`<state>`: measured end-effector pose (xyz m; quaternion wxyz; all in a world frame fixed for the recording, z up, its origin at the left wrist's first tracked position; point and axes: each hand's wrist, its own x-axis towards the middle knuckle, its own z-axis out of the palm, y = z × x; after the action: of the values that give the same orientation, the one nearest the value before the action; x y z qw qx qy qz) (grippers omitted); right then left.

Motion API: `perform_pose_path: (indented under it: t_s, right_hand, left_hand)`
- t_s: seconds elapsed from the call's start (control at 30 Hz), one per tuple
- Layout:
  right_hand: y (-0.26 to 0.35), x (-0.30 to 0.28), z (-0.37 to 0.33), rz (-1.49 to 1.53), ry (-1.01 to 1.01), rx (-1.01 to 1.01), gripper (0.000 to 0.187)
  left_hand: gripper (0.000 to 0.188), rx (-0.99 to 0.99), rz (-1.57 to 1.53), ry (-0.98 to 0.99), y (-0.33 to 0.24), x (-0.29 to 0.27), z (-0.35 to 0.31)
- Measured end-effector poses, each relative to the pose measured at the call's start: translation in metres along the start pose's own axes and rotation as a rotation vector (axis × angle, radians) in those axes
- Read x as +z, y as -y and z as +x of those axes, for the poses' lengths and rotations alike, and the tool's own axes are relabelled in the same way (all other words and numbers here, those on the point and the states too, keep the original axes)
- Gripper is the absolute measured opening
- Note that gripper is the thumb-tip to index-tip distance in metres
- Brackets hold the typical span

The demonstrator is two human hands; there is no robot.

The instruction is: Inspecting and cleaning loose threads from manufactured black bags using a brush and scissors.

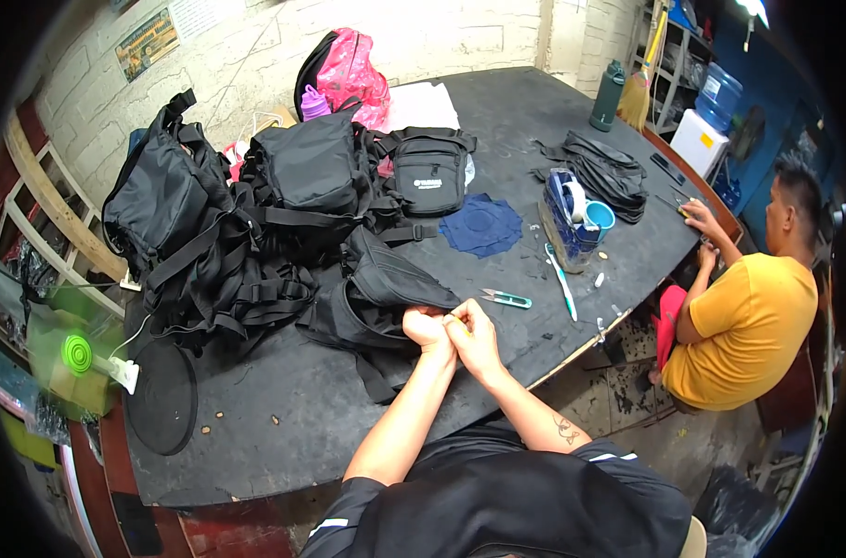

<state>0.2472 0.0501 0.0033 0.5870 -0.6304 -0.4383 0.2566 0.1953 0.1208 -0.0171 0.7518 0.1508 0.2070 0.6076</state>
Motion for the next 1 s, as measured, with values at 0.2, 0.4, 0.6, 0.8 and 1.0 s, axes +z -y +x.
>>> perform_pose_path:
  t_s: [0.2, 0.4, 0.6, 0.8, 1.0]
  right_hand:
    - [-0.002, -0.049, 0.044, -0.326, -0.263, -0.140, 0.034]
    - [-0.033, -0.082, 0.042, -1.013, -0.108, -0.532, 0.028]
    - [-0.062, -0.094, 0.062, -0.832, -0.056, -0.424, 0.011]
    - [0.089, -0.063, 0.058, -0.574, -0.056, -0.526, 0.011]
    - [0.151, -0.046, 0.047, -0.663, 0.082, -0.928, 0.014]
  left_hand:
    - [0.031, 0.326, -0.009, -0.037, -0.025, 0.034, -0.026]
    - [0.034, 0.549, 0.251, -0.016, -0.066, 0.052, -0.030]
    - [0.032, 0.615, 0.614, 0.075, -0.074, 0.055, -0.039]
    - [0.032, 0.637, 0.657, -0.015, -0.073, 0.060, -0.042]
    - [0.031, 0.601, 0.716, 0.061, -0.078, 0.067, -0.045]
